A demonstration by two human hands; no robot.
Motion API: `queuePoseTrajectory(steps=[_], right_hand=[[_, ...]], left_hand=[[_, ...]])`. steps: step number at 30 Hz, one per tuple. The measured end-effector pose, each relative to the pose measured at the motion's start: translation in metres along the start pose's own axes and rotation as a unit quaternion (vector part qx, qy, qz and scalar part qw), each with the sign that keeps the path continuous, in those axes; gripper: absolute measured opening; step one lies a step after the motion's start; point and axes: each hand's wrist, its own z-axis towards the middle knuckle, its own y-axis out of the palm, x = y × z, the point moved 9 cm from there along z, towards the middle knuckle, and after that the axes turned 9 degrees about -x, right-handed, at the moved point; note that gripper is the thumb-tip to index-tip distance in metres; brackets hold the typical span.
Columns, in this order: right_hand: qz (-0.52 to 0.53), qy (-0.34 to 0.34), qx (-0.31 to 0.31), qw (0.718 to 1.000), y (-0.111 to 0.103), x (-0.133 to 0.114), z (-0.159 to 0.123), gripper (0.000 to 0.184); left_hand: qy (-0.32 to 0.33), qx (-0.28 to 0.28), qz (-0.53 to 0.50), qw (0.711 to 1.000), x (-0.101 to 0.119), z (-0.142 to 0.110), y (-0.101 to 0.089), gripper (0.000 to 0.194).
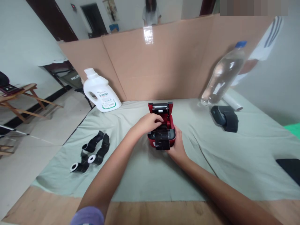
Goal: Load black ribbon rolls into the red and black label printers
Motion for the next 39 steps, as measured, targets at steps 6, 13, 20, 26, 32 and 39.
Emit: queuePoseTrajectory(steps=[6, 13, 20, 26, 32, 39], right_hand=[[0.004, -0.001, -0.006, 1.0, 0.001, 0.003, 0.0, 0.096], [0.014, 0.007, -0.017, 1.0, 0.0, 0.006, 0.0, 0.095], [0.022, 0.024, -0.026, 0.999, -0.001, 0.004, 0.0, 0.092], [0.035, 0.056, -0.04, 0.997, 0.0, 0.004, 0.001, 0.097], [0.03, 0.061, -0.045, 0.997, 0.001, 0.005, 0.0, 0.094], [0.022, 0.056, -0.048, 0.997, 0.001, 0.005, 0.001, 0.095]], left_hand=[[-0.063, -0.085, 0.108, 0.989, 0.006, 0.037, 0.032, 0.016], [-0.026, -0.046, 0.123, 0.991, 0.022, 0.031, 0.021, 0.011], [-0.018, 0.135, -0.088, 0.987, -0.014, -0.05, -0.043, 0.03], [-0.214, 0.335, -0.123, 0.909, -0.128, -0.15, -0.12, 0.043], [-0.406, 0.358, 0.047, 0.839, -0.184, -0.246, -0.18, 0.044], [-0.512, 0.311, 0.098, 0.795, -0.209, -0.338, -0.163, 0.037]])
